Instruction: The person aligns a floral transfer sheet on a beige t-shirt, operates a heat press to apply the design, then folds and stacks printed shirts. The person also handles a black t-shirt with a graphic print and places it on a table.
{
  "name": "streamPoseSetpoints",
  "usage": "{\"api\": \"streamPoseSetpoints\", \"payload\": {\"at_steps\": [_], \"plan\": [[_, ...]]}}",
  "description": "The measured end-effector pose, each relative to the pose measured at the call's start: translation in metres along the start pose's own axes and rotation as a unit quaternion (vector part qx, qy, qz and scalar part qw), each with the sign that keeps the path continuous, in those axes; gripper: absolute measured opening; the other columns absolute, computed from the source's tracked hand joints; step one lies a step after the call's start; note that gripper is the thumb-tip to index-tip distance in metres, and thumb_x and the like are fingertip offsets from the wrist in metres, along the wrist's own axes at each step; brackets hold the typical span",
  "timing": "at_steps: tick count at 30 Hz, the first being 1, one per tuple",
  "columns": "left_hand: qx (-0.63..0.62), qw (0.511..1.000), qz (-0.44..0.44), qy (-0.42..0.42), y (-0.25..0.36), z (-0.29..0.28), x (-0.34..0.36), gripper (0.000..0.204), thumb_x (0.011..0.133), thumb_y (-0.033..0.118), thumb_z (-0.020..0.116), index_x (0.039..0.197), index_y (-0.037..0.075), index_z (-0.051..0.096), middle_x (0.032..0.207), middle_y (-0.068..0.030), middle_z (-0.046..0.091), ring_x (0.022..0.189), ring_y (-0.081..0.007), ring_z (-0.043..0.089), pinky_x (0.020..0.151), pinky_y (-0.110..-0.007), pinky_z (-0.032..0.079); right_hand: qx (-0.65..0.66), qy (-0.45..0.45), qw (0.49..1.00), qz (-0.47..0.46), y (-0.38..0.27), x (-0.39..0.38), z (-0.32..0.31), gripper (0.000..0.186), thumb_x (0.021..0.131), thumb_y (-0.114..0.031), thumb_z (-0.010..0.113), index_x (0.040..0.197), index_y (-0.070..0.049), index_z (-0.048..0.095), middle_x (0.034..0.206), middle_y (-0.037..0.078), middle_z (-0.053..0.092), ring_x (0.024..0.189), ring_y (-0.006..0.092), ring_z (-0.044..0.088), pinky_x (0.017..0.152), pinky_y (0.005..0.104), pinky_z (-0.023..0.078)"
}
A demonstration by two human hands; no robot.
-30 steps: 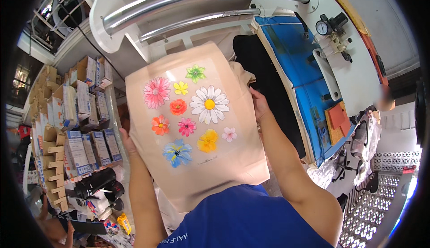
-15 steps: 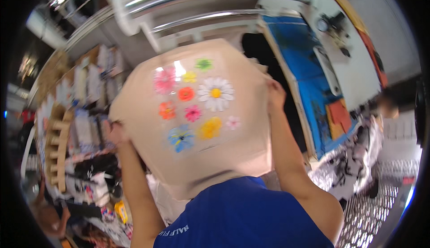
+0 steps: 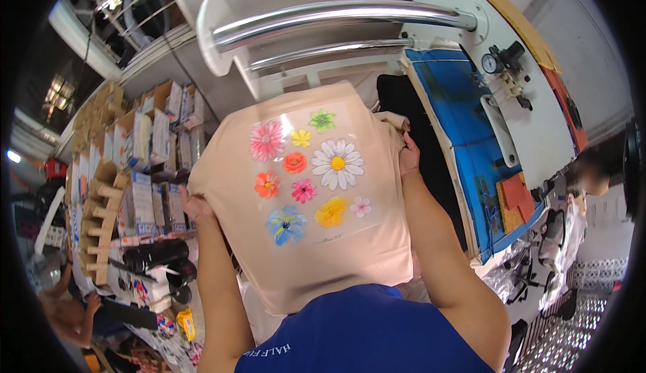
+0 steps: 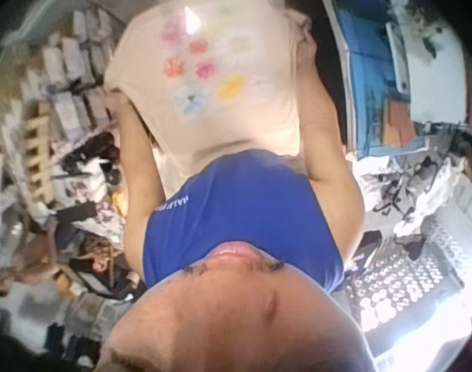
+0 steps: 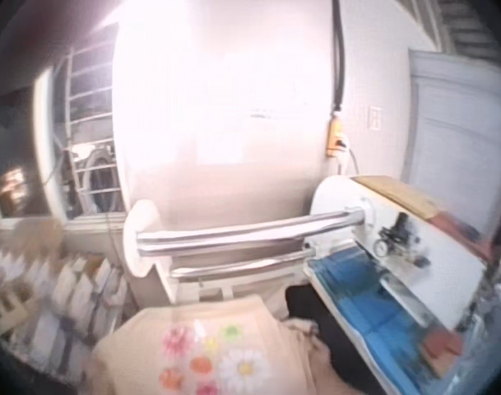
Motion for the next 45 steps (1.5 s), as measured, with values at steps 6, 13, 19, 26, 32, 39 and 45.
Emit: {"api": "streamPoseSetpoints", "payload": {"at_steps": [6,13,19,26,32,39,45], "plan": [[0.001,0.998,0.014,-0.066,0.011,-0.031,0.01,0.064,0.092,0.049,0.063,0.13,-0.003,0.057,0.134,-0.0161,0.061,0.125,-0.0327,0.055,0.109,-0.048,0.038,0.166,0.017,0.986,-0.021,-0.012,0.008,-0.032,0.059,0.093,-0.038,0.053,0.136,0.001,0.054,0.137,0.017,0.058,0.125,0.0339,0.056,0.112,0.0427,0.04],[-0.082,0.994,0.066,-0.012,0.03,-0.025,-0.012,0.065,0.092,0.048,0.062,0.131,-0.003,0.056,0.135,-0.0175,0.059,0.126,-0.0318,0.054,0.108,-0.047,0.04,0.11,0.056,0.99,-0.074,-0.022,0.018,-0.029,0.044,0.086,-0.03,0.057,0.117,0.001,0.066,0.122,0.016,0.066,0.115,0.0324,0.061,0.105,0.0418,0.045],[-0.073,0.991,0.03,-0.112,0.033,-0.011,0.0,0.054,0.095,0.045,0.054,0.123,-0.001,0.061,0.127,-0.0183,0.064,0.121,-0.0332,0.057,0.105,-0.05,0.042,0.1,0.105,0.989,-0.023,-0.029,-0.003,0.007,0.055,0.086,-0.028,0.048,0.13,0.003,0.057,0.131,0.023,0.06,0.123,0.0396,0.057,0.109,0.0494,0.043],[-0.047,0.997,0.069,0.0,0.024,0.033,-0.023,0.052,0.097,0.046,0.052,0.123,0.002,0.063,0.13,-0.0161,0.063,0.124,-0.035,0.055,0.108,-0.052,0.039,0.125,0.063,0.99,-0.008,-0.037,-0.012,0.022,0.051,0.088,-0.024,0.048,0.129,0.006,0.057,0.131,0.023,0.06,0.122,0.0384,0.058,0.109,0.0482,0.042],[-0.009,1.0,0.009,-0.015,0.014,0.039,-0.022,0.06,0.097,0.048,0.053,0.131,-0.001,0.056,0.134,-0.0182,0.06,0.129,-0.0372,0.052,0.113,-0.054,0.034,0.086,0.061,0.994,0.026,-0.042,-0.011,0.015,0.054,0.091,-0.027,0.049,0.136,0.003,0.051,0.137,0.02,0.057,0.126,0.0364,0.055,0.111,0.0479,0.041],[0.278,0.943,-0.185,-0.013,-0.017,-0.025,-0.061,0.038,0.102,0.034,0.055,0.125,0.005,0.058,0.112,-0.0065,0.068,0.093,-0.0196,0.068,0.084,-0.037,0.056,-0.205,0.126,0.95,0.198,-0.021,-0.05,-0.03,0.041,0.1,-0.024,0.056,0.132,0.001,0.053,0.126,0.013,0.064,0.115,0.0262,0.063,0.101,0.041,0.05],[0.28,0.952,-0.123,0.009,-0.018,0.017,-0.089,0.028,0.101,0.023,0.059,0.12,0.003,0.058,0.111,-0.006,0.068,0.097,-0.0184,0.067,0.089,-0.036,0.056,-0.196,0.186,0.962,0.048,-0.038,-0.081,-0.021,0.034,0.104,-0.024,0.053,0.125,0.004,0.055,0.119,0.014,0.066,0.108,0.0229,0.066,0.096,0.0358,0.053]]}}
Point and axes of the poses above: each hand's wrist, its own x-axis towards the middle knuckle, its own z-axis out of the palm, y = z × x, the point moved 5 cm from there along x, towards the middle knuckle
